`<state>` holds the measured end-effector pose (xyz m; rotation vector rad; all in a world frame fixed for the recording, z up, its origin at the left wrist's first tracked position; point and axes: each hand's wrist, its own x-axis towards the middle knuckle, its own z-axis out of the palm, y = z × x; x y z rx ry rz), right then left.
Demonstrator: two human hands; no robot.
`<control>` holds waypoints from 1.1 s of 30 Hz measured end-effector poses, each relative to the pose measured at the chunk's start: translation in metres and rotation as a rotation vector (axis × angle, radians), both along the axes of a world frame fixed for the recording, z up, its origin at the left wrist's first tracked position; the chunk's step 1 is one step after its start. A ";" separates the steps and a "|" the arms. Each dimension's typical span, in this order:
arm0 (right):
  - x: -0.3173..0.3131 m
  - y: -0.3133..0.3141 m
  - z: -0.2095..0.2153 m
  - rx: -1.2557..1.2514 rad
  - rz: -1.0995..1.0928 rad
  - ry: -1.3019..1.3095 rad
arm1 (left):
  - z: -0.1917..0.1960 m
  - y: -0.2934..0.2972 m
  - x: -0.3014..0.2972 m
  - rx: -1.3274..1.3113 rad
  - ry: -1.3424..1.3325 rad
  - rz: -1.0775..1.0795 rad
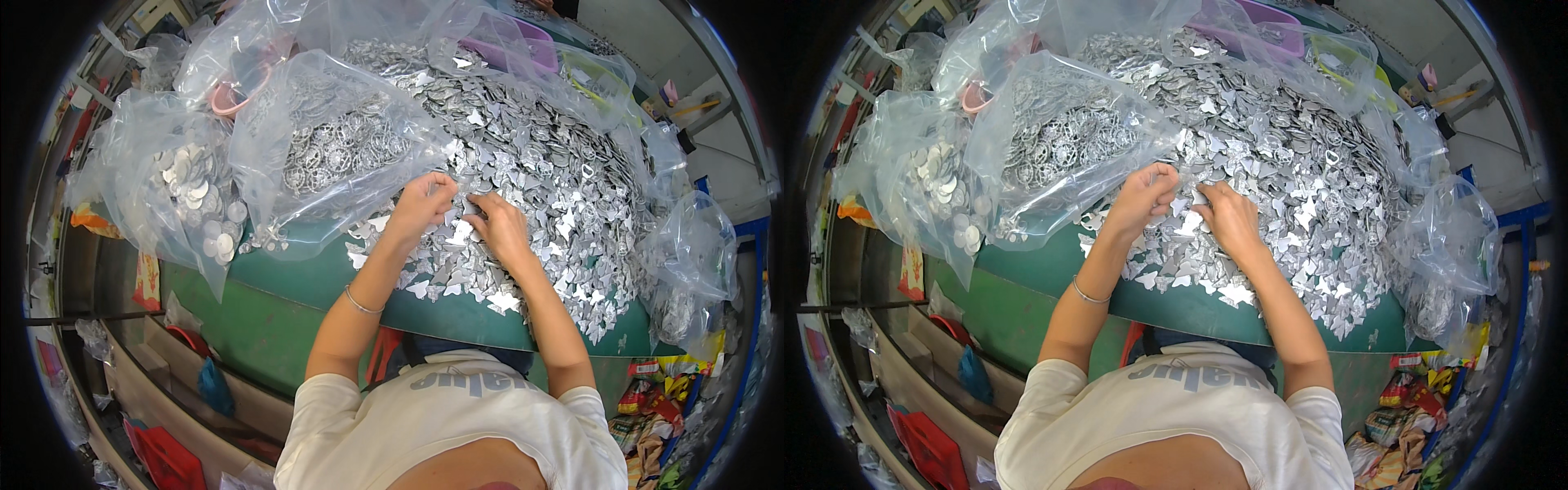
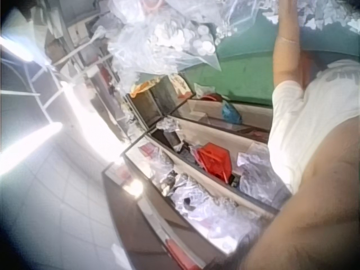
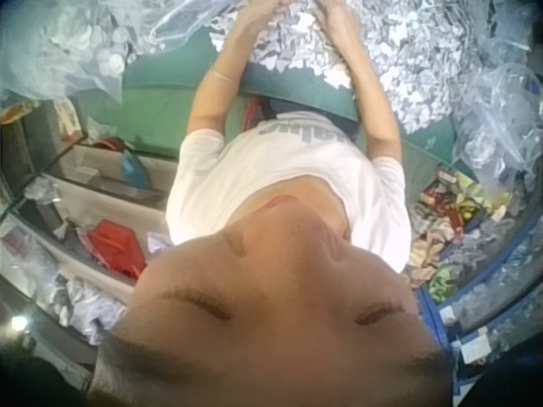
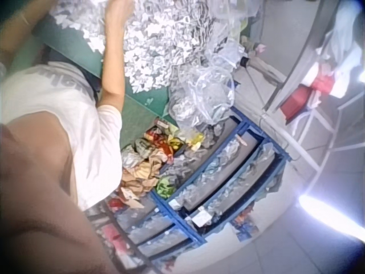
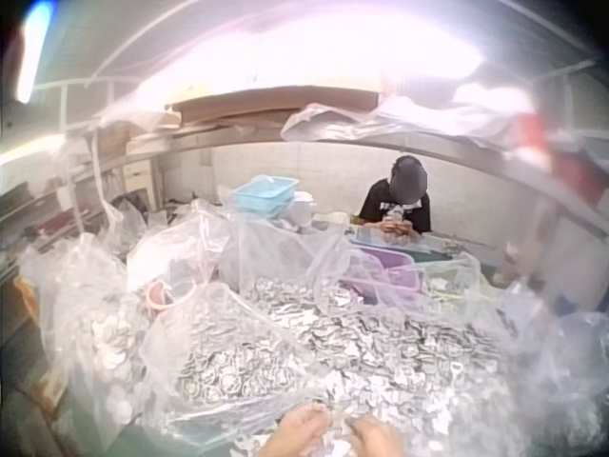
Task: The person sorts silver butterfly-shaped decorative items by hand from a large pile on a green table, picking up individual pieces and placing some into a small white container while moving others aside into bags.
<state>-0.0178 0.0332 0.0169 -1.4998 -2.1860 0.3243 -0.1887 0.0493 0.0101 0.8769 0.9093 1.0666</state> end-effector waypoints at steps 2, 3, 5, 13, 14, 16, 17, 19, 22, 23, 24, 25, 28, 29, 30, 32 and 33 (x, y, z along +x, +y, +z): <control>-0.003 -0.001 0.001 -0.015 -0.055 -0.068 | -0.001 0.004 -0.006 -0.135 -0.527 -0.103; -0.007 -0.002 0.001 -0.035 -0.098 -0.101 | 0.001 0.003 -0.005 -0.160 -0.601 -0.084; -0.013 -0.005 0.002 -0.041 -0.143 -0.121 | 0.010 -0.002 0.000 -0.208 -0.750 -0.046; -0.010 0.002 -0.018 0.183 -0.104 0.084 | -0.007 -0.001 0.000 0.464 0.690 0.099; -0.002 0.008 -0.023 0.240 -0.072 0.156 | 0.002 -0.006 0.003 0.485 0.856 0.117; 0.011 0.014 -0.011 -0.383 -0.165 0.732 | 0.003 -0.012 0.007 0.534 1.060 0.120; 0.022 0.019 -0.012 -0.633 -0.034 1.107 | -0.001 -0.013 0.009 0.570 1.097 0.101; 0.030 0.022 -0.001 -0.924 -0.006 1.547 | -0.002 -0.014 0.012 0.589 1.165 0.063; 0.015 0.013 0.035 -0.912 -0.095 1.780 | 0.001 -0.014 0.016 0.566 1.220 0.059; 0.018 0.015 0.029 -0.940 -0.074 1.821 | -0.001 -0.014 0.017 0.579 1.215 0.086; 0.025 0.019 0.017 -0.962 -0.056 1.862 | -0.001 -0.013 0.019 0.597 1.205 0.110; 0.031 0.022 0.007 -0.986 -0.034 1.904 | 0.000 -0.012 0.020 0.599 1.213 0.096; 0.035 0.022 -0.001 -0.964 -0.032 1.781 | 0.001 -0.009 0.022 0.590 1.205 0.099; 0.034 0.021 -0.001 -0.942 -0.052 1.729 | -0.002 -0.007 0.023 0.579 1.180 0.125; 0.031 0.018 0.003 -0.863 -0.117 1.571 | -0.004 -0.006 0.024 0.567 1.156 0.149; 0.031 0.013 0.008 -0.797 -0.132 1.310 | -0.010 -0.003 0.018 0.576 1.039 0.209; 0.032 0.010 0.010 -0.762 -0.141 1.181 | -0.012 -0.002 0.015 0.579 0.979 0.235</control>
